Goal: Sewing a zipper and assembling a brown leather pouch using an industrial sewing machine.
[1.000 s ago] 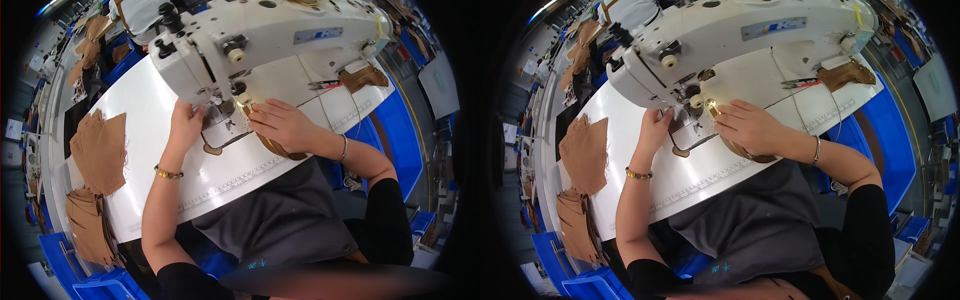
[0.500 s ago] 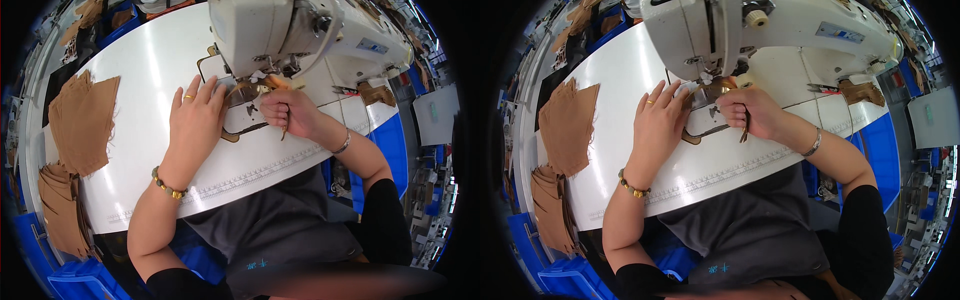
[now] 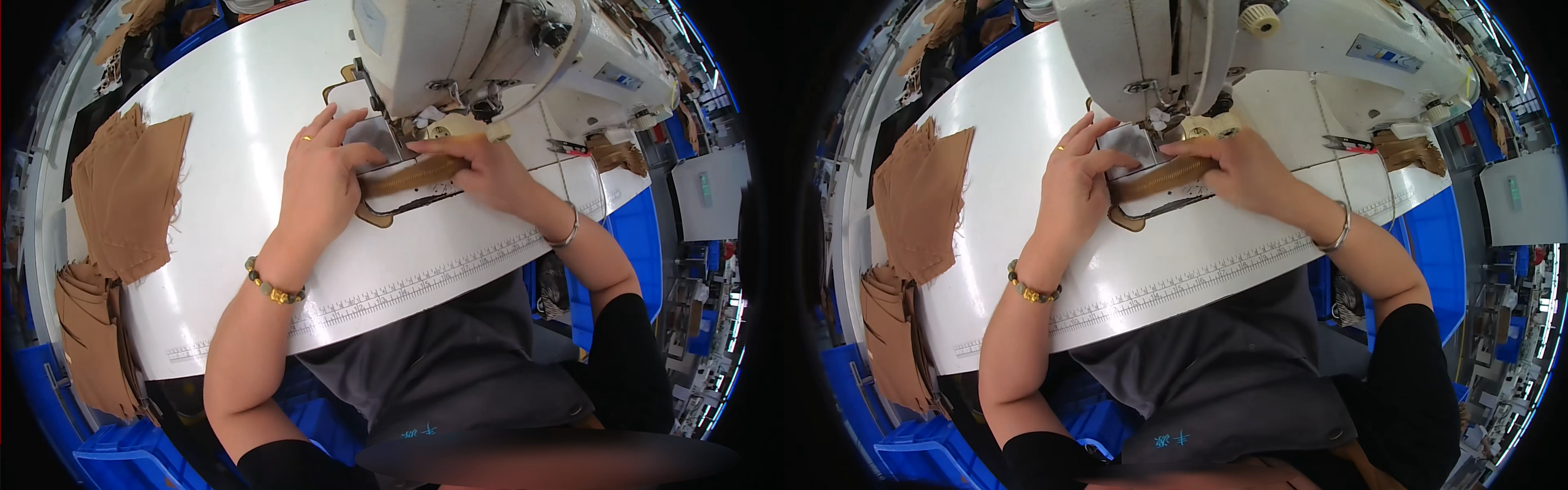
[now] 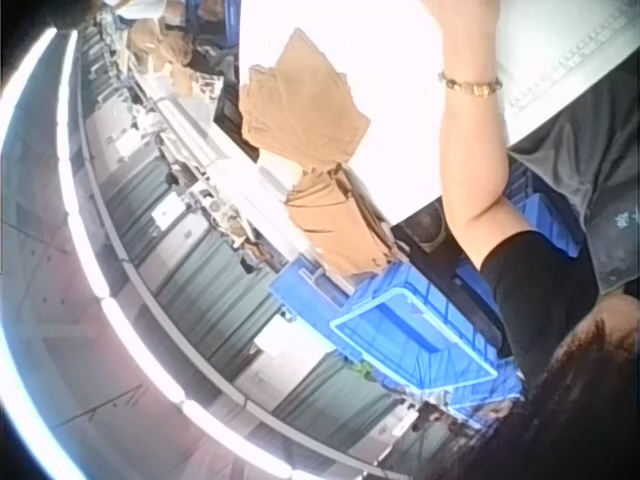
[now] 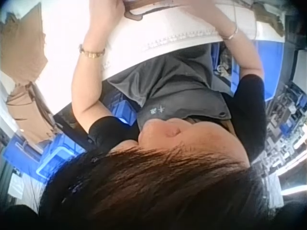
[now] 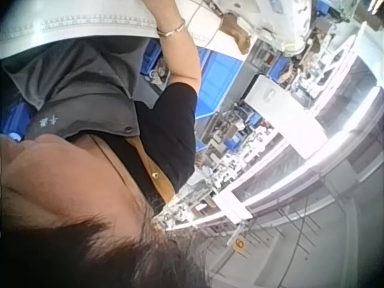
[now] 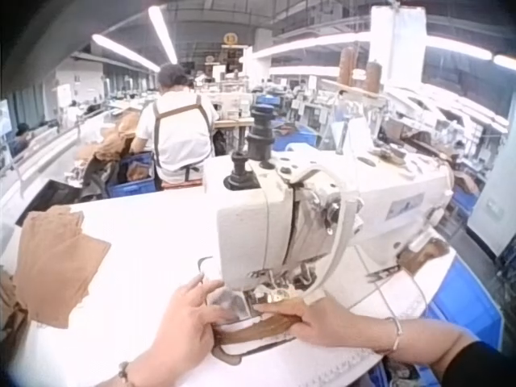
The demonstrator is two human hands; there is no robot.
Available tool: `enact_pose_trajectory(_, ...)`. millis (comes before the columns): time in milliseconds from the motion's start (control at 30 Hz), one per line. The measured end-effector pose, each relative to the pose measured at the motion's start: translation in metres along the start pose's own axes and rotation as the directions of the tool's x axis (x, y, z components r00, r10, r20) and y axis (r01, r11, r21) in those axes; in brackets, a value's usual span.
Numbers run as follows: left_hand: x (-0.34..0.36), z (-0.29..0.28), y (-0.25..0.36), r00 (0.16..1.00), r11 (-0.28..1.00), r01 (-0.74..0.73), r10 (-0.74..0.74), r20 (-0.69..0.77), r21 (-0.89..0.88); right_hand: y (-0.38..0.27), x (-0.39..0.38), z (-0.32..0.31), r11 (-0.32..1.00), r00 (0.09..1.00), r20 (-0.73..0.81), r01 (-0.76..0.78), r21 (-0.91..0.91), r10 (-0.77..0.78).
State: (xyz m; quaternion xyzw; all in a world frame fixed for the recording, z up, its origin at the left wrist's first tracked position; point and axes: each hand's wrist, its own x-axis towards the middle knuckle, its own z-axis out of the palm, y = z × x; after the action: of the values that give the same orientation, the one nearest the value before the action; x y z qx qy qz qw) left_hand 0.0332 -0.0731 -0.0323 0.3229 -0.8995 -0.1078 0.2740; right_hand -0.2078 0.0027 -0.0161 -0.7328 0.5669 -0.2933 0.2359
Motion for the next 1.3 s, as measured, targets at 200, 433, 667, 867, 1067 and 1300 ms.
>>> enact_pose_trajectory(200, -0.001, 0.002, 0.022, 0.995, 0.994, 0.02, -0.031, -0.092, -0.111, 0.003, -0.021, 0.012, 0.888, 0.945, -0.006, 0.306, -0.344, -0.328)
enact_pose_trajectory(433, 0.002, 0.006, 0.025, 0.998, 0.999, -0.032, 0.031, -0.05, -0.015, 0.004, -0.017, 0.019, 0.896, 0.934, -0.056, 0.321, -0.308, -0.354)
enact_pose_trajectory(667, 0.017, 0.01, 0.004, 0.983, 0.982, 0.143, -0.155, -0.094, -0.127, 0.003, -0.014, 0.02, 0.842, 0.874, -0.071, 0.438, -0.314, -0.481)
enact_pose_trajectory(867, 0.047, 0.026, -0.018, 0.977, 0.95, 0.199, -0.174, 0.121, -0.242, 0.006, -0.015, 0.02, 0.799, 0.847, -0.023, 0.491, -0.347, -0.531)
enact_pose_trajectory(1067, 0.046, 0.027, -0.017, 0.961, 0.849, 0.274, -0.262, 0.09, -0.452, 0.004, -0.017, 0.018, 0.803, 0.848, -0.01, 0.497, -0.327, -0.529)
enact_pose_trajectory(1300, 0.028, -0.013, -0.007, 0.998, 0.982, 0.043, -0.035, 0.046, -0.183, 0.003, -0.019, 0.019, 0.805, 0.838, -0.049, 0.503, -0.315, -0.543)
